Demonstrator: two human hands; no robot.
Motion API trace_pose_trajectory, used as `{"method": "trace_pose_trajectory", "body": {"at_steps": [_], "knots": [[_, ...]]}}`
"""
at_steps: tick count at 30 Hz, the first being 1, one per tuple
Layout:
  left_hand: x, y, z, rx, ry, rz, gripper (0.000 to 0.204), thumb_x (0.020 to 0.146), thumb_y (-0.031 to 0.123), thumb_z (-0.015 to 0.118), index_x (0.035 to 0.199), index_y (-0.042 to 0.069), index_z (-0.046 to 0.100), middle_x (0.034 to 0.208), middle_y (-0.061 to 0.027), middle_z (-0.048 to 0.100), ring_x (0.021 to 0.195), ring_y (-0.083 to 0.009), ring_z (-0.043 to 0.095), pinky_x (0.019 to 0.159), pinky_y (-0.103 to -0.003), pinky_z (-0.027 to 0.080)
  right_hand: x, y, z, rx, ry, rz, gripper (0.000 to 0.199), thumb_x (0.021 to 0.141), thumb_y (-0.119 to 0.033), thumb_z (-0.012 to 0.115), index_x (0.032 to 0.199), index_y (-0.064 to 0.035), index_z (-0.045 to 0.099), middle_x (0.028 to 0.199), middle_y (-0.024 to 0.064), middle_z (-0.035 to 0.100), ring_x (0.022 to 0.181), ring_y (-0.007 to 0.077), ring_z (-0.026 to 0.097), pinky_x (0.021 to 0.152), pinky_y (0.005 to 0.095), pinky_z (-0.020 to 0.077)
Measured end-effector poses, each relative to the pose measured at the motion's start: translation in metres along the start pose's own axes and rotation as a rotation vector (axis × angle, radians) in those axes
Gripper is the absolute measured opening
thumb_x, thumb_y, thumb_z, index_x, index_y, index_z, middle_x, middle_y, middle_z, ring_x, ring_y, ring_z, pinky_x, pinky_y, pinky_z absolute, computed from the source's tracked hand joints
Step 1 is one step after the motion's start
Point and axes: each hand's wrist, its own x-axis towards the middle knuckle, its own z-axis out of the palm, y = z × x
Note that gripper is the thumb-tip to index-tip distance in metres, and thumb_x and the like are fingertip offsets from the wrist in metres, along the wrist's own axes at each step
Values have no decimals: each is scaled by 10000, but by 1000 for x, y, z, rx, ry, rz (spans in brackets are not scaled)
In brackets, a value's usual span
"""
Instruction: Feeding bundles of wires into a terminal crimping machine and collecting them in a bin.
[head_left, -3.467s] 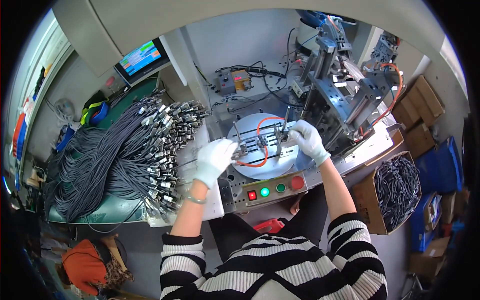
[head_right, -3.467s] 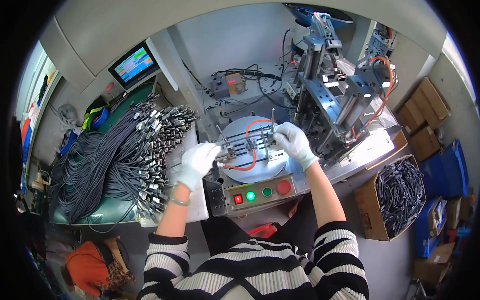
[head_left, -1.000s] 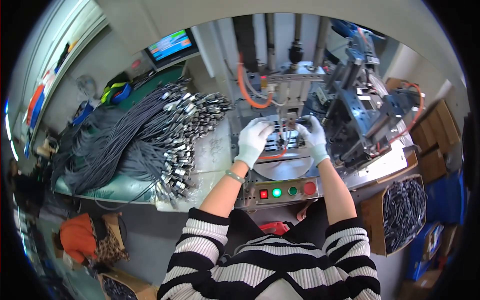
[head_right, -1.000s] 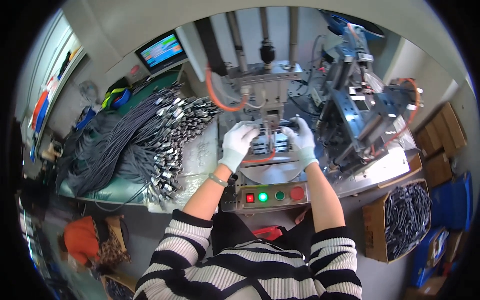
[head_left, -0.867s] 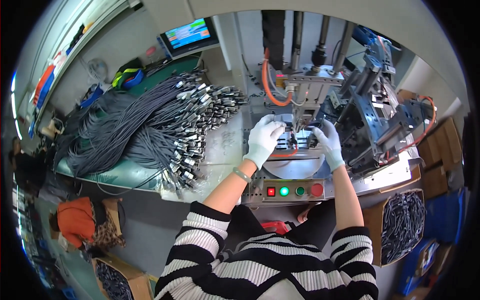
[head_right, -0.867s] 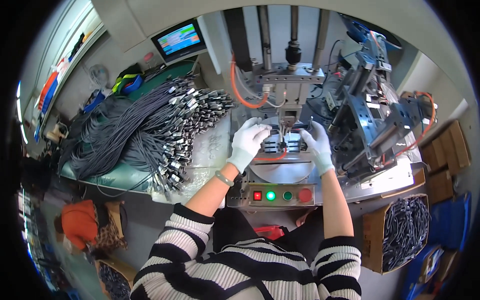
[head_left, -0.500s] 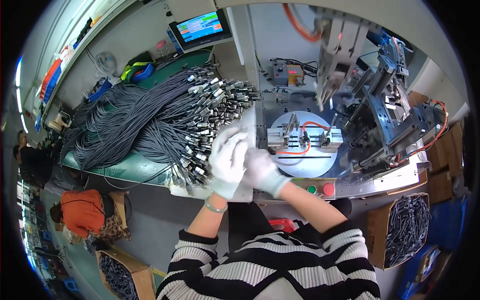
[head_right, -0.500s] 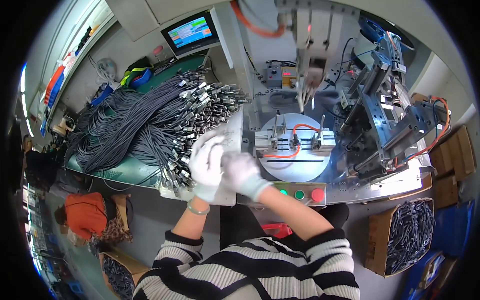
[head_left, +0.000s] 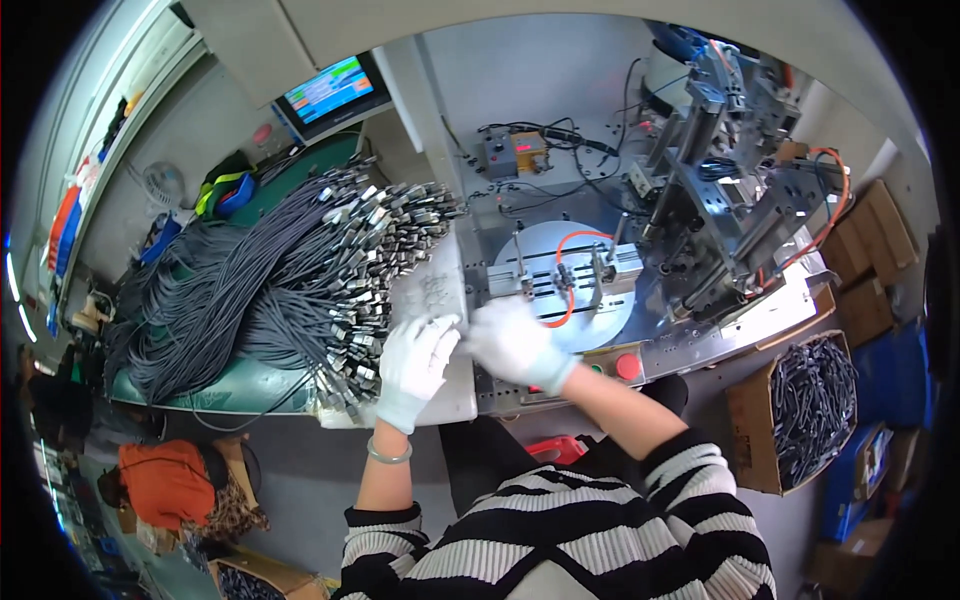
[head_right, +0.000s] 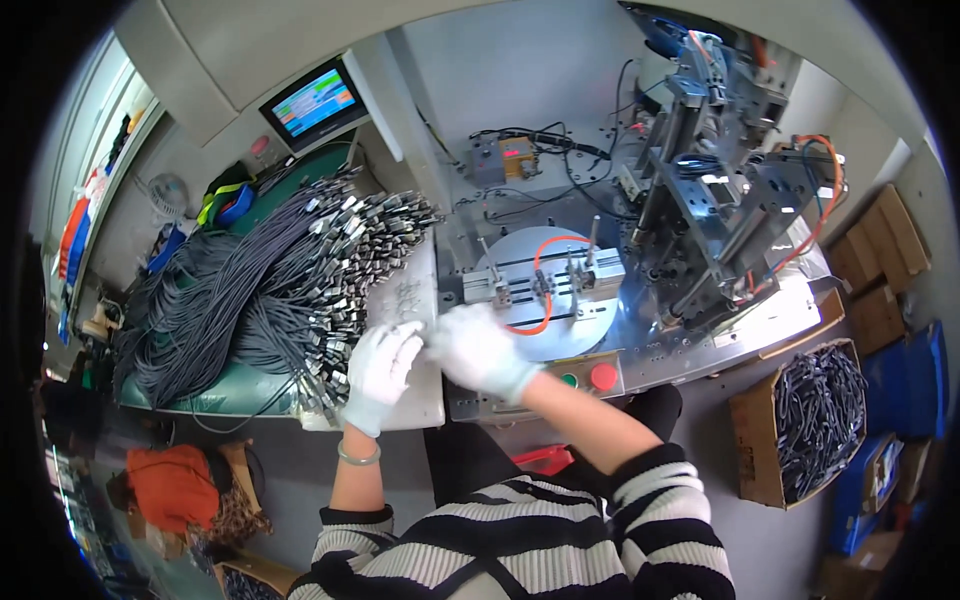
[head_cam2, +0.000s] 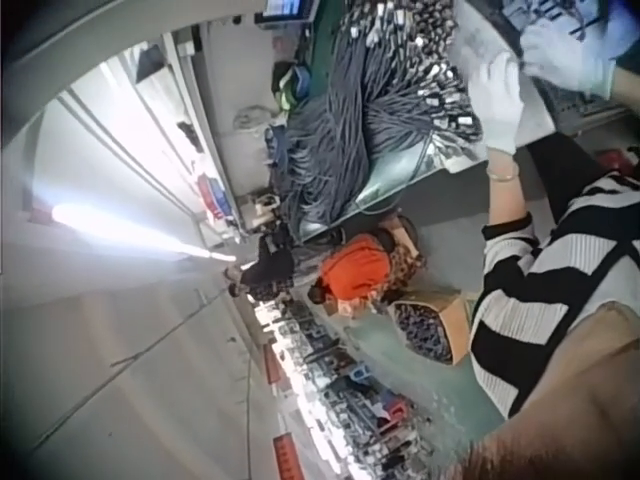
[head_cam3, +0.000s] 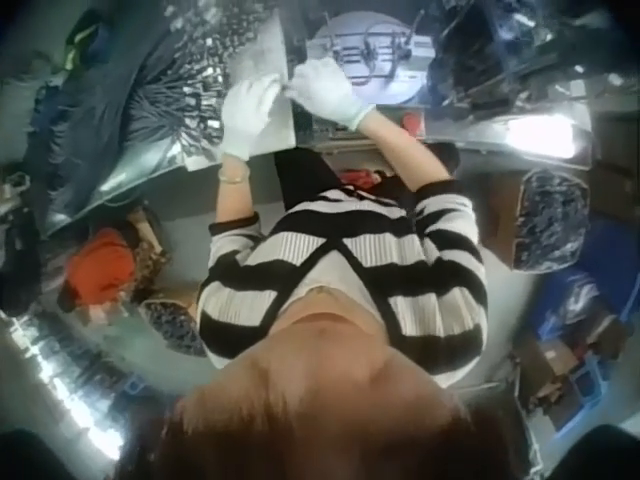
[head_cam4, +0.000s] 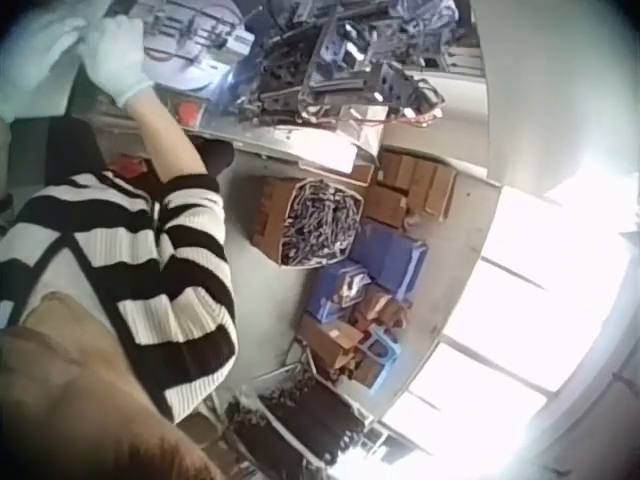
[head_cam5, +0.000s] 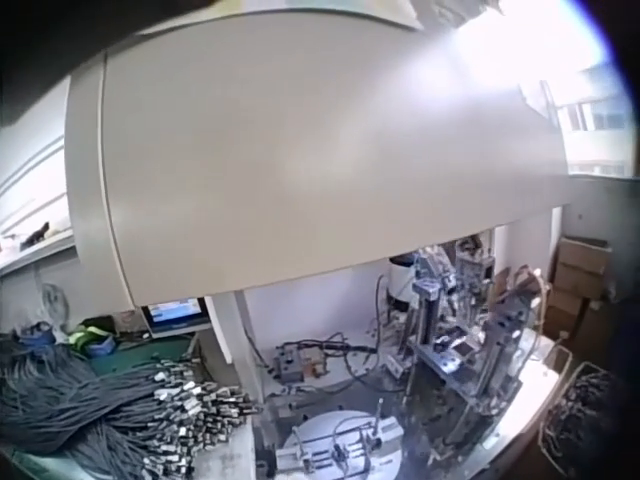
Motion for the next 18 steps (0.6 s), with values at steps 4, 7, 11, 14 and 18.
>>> {"method": "trace_pose_trajectory", "body": {"at_steps": [4,7,11,14,18], "knots": [[23,-10,27,6,-68,36,156,858,227,591,905,125,698,916,-41,648,757,-252,582,672,-360,468,-90,102,-47,-87,258,120,71,706,-201,598,693,-143,636,689,62,522,604,277,507,568,392,405],[59,6,50,-69,-17,130,182,869,255,559,875,129,690,821,-35,652,717,-257,591,650,-378,458,-105,136,-70,-134,375,374,165,787,-247,621,709,-112,675,723,54,569,660,272,539,601,385,422],[91,9,83,-102,-132,-16,257,882,309,563,916,115,728,881,-64,693,728,-280,612,667,-373,468,-111,174,-61,-20,388,593,196,825,-236,621,777,-62,699,762,64,580,667,269,534,646,345,431],[78,-15,105,-105,-69,84,257,890,304,521,885,126,707,854,-46,687,718,-276,608,649,-382,458,-105,181,-44,71,345,682,250,841,-275,628,801,-40,700,762,69,576,666,264,537,636,343,430],[82,-29,92,-108,-223,-34,269,897,307,502,879,130,704,840,-35,691,709,-274,611,643,-380,456,-106,175,-44,95,301,828,288,846,-308,636,801,-30,698,756,66,569,657,251,533,625,335,428]]}}
